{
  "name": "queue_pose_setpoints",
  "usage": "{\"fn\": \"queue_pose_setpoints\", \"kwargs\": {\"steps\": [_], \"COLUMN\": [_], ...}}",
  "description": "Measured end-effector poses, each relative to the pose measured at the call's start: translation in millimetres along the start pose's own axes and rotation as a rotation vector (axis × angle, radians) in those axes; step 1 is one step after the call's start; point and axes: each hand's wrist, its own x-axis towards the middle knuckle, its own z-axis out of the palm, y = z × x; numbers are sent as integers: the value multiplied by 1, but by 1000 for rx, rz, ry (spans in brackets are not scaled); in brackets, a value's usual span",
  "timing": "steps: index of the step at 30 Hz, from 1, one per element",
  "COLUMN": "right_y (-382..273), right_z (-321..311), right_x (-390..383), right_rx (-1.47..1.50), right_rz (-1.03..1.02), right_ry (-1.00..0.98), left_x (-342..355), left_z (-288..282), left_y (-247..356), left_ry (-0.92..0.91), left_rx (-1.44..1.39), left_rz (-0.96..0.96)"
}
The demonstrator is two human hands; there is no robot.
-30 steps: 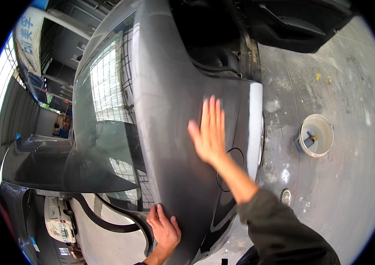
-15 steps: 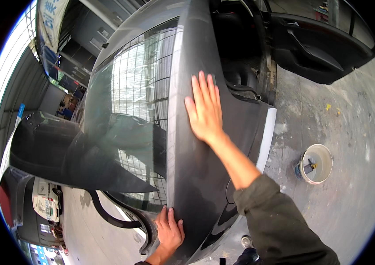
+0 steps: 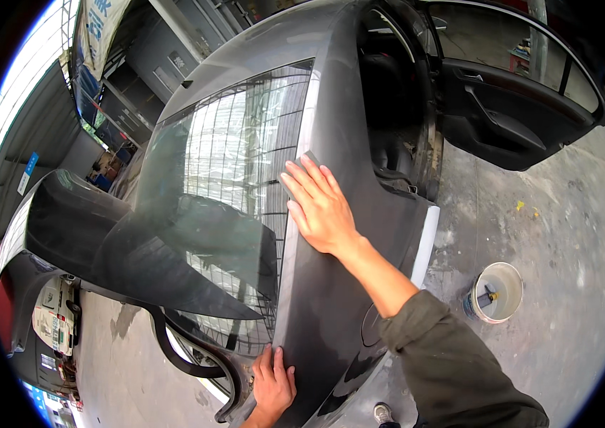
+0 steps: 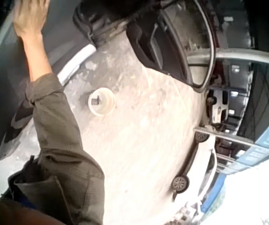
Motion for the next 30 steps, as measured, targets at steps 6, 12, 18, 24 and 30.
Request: {"fn": "queue_pose_setpoints", "kwargs": {"steps": [6,12,18,24,30], "right_y": [-53,29,-80,-106,34], "right_z": [-3,-4,27,2,11], "right_x": [-84,29,-68,-196,15], "right_rx": [187,-13,91,203,19], "right_rz": [-97,-99,45,-199,71], "right_ry": [-149,-3,23,-279,50], "left_x": [-4,-1,-10,-4,-7], "left_z": [-6,-1,-17,3,-9], "left_y": [-3,0,-13,-10,-10], "left_ry": [-8,1,44,271,266], "left_rx": [12,-14,-64,-446,-339], "left_rz": [-17,2,-66,-150,-145]}}
